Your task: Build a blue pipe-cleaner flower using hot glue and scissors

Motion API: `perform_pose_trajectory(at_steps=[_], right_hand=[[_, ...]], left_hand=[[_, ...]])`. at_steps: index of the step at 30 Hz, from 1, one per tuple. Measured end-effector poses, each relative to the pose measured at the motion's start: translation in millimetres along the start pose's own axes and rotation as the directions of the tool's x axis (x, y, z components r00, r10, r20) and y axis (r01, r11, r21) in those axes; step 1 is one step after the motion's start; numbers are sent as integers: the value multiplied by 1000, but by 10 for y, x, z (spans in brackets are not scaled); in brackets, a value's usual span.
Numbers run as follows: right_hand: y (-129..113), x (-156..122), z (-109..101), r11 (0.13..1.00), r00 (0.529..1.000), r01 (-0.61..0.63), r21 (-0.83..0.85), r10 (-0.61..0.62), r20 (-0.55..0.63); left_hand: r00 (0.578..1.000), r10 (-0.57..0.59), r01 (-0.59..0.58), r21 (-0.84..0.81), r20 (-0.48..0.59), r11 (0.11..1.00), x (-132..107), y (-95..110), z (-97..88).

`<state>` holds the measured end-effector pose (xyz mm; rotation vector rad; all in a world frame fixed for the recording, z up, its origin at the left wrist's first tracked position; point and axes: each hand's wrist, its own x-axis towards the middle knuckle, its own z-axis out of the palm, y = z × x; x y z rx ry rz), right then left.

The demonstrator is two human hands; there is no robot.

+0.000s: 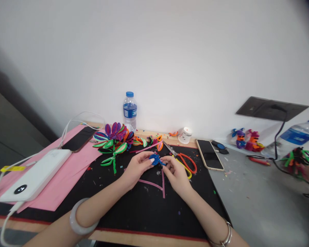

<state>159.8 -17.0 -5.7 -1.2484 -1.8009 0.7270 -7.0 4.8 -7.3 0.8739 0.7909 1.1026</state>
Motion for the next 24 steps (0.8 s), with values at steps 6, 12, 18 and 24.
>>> perform_pose_trajectory(at_steps=[6,12,18,24], right_hand=[[-9,5,-52,997,999,-5,-74,2,-37],[-38,0,-61,999,999,7,-44,-8,-37],[-44,-5,-69,1000,1000,1,-19,-1,-31],[-22,1,-59,1000,1000,-21,1,21,14]], left_hand=[[998,-34,30,75,45,997,-17,4,21],[982,-103,90,83,160,992,-50,17,34],[962,-118,101,77,245,992,-55,9,42],[968,-77,57,89,240,994,-56,16,51]])
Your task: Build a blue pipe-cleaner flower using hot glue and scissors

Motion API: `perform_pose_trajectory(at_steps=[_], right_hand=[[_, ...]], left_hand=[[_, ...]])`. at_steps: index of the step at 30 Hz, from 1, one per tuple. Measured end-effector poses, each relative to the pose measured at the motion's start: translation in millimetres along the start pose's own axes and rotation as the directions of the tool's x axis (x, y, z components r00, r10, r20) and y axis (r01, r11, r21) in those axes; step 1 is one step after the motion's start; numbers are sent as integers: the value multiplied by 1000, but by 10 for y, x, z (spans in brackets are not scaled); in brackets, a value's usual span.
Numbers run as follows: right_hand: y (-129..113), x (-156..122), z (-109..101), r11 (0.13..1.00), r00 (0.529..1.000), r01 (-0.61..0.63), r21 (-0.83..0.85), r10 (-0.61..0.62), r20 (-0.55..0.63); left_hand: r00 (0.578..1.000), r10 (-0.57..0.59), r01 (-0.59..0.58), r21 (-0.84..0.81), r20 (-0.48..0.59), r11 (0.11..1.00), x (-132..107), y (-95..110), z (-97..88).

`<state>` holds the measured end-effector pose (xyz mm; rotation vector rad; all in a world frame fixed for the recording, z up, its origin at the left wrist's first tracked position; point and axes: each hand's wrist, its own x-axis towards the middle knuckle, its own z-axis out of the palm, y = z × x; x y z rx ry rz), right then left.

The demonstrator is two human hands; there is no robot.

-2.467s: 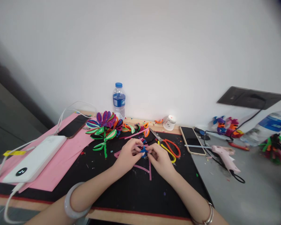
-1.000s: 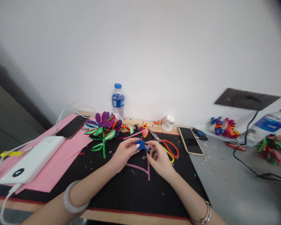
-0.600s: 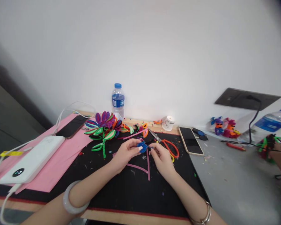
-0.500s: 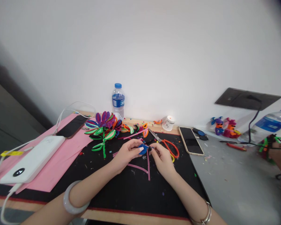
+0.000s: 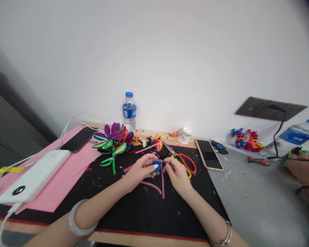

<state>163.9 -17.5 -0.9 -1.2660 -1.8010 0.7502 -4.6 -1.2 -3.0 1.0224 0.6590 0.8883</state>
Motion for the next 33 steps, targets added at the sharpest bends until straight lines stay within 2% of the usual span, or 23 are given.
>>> perform_pose_trajectory(at_steps=[5,12,15,18,21,24,26,27,29,33], right_hand=[[-2,19,-37,1000,1000,-25,0,25,-9],[54,96,-170,975,997,-21,-220,5,-73],[157,165,-327,942,984,-74,-326,15,-179],[298,254,-567,865,939,-178,-469,7,-343],[435,312,-802,687,879,-383,-617,67,-472],[548,317,-955,451,748,-641,-621,185,-637],[613,311,-1011,344,658,-749,-566,289,-695],[642,310,-1030,314,626,-779,-542,341,-702],[690,318,-1053,292,591,-806,-515,410,-694],[735,363,-1061,298,577,-816,-495,415,-703]], left_hand=[[998,18,-18,-2,-54,1000,19,-1,-1],[986,37,-36,7,-163,999,31,12,-20],[976,59,-59,8,-210,998,34,14,-36],[973,70,-72,-3,-222,997,41,1,-53],[972,66,-69,-7,-224,998,46,-15,-60],[972,60,-63,-7,-229,998,44,-19,-57],[972,60,-65,-13,-228,998,41,-16,-54],[972,61,-66,-16,-227,998,40,-14,-54],[971,62,-67,-18,-231,998,40,-14,-55],[968,65,-71,-14,-243,997,45,-22,-62]])
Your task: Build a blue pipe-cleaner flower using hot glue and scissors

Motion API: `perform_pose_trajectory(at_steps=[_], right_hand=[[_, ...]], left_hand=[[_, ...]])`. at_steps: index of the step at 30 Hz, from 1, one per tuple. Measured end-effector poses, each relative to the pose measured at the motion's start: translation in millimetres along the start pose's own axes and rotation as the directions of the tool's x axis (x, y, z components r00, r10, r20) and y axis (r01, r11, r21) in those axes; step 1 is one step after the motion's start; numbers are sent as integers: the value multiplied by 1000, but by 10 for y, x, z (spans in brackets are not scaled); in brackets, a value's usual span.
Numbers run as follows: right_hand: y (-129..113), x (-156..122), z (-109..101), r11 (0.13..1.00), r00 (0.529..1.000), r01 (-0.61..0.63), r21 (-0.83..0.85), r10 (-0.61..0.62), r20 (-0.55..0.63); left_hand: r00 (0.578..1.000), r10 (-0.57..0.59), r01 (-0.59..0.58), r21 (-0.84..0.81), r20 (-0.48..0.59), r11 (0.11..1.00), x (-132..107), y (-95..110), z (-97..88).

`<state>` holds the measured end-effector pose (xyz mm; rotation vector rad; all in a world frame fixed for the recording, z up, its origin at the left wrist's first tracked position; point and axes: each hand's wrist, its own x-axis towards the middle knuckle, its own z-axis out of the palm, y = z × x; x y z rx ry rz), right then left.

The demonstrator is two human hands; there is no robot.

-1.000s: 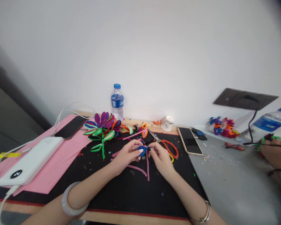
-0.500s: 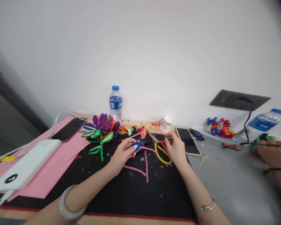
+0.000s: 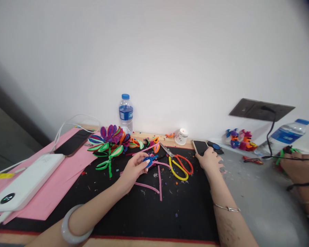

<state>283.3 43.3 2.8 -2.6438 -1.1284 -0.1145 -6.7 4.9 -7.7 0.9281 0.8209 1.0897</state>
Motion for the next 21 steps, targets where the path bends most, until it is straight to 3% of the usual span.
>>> perform_pose_trajectory(at_steps=[7,11,14,17,19,21], right_hand=[[-15,-20,31,1000,999,9,25,-8,-36],[-40,-98,31,982,969,178,68,-163,-186],[-100,-191,3,893,877,426,149,-366,-312],[-177,-335,-38,690,744,660,297,-544,-389],[-232,-466,-58,541,683,728,420,-626,-376],[-289,-610,-64,448,650,733,512,-684,-332]], left_hand=[[1000,4,-4,24,2,1000,-5,10,7],[1000,12,-13,30,24,999,-18,27,15],[999,15,-16,42,31,999,-23,33,17],[999,23,-25,64,27,998,-19,33,19],[1000,21,-23,82,22,996,-15,35,23],[1000,20,-22,110,16,994,-12,40,31]])
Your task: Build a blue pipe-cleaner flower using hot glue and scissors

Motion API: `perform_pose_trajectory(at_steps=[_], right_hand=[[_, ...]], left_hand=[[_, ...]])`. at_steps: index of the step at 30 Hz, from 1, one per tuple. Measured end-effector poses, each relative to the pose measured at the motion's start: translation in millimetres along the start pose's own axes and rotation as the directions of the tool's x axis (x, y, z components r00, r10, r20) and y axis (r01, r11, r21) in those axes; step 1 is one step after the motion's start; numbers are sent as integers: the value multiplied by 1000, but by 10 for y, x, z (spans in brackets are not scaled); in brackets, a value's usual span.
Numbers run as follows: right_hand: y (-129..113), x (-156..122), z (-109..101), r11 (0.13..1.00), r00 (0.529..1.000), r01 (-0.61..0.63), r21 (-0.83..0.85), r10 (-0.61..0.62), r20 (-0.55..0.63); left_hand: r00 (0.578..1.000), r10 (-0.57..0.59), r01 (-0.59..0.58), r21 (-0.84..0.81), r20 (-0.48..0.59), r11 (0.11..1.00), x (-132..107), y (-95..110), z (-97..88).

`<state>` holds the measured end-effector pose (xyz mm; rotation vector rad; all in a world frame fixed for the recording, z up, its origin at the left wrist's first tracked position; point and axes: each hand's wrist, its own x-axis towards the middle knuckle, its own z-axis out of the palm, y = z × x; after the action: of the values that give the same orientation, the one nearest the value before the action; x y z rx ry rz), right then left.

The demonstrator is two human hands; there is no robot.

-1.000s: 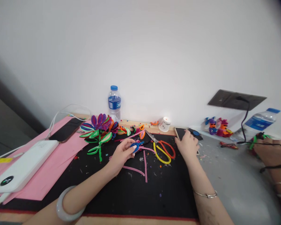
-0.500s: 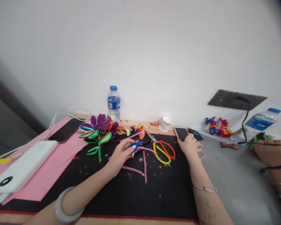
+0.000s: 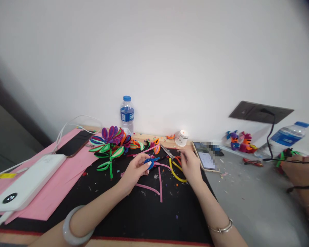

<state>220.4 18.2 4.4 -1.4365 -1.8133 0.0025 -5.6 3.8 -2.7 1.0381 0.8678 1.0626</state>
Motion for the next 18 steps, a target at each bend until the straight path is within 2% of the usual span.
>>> perform_pose_trajectory(at_steps=[6,13,18], right_hand=[[-287,-132,168,977,982,60,206,-95,163],[-380,-155,126,981,972,-13,191,-33,233],[-419,-165,103,965,960,-47,258,-28,280]], left_hand=[[1000,25,-24,71,-1,997,6,7,24],[999,43,-45,85,31,995,17,-11,20],[994,60,-68,96,86,993,19,-49,12]])
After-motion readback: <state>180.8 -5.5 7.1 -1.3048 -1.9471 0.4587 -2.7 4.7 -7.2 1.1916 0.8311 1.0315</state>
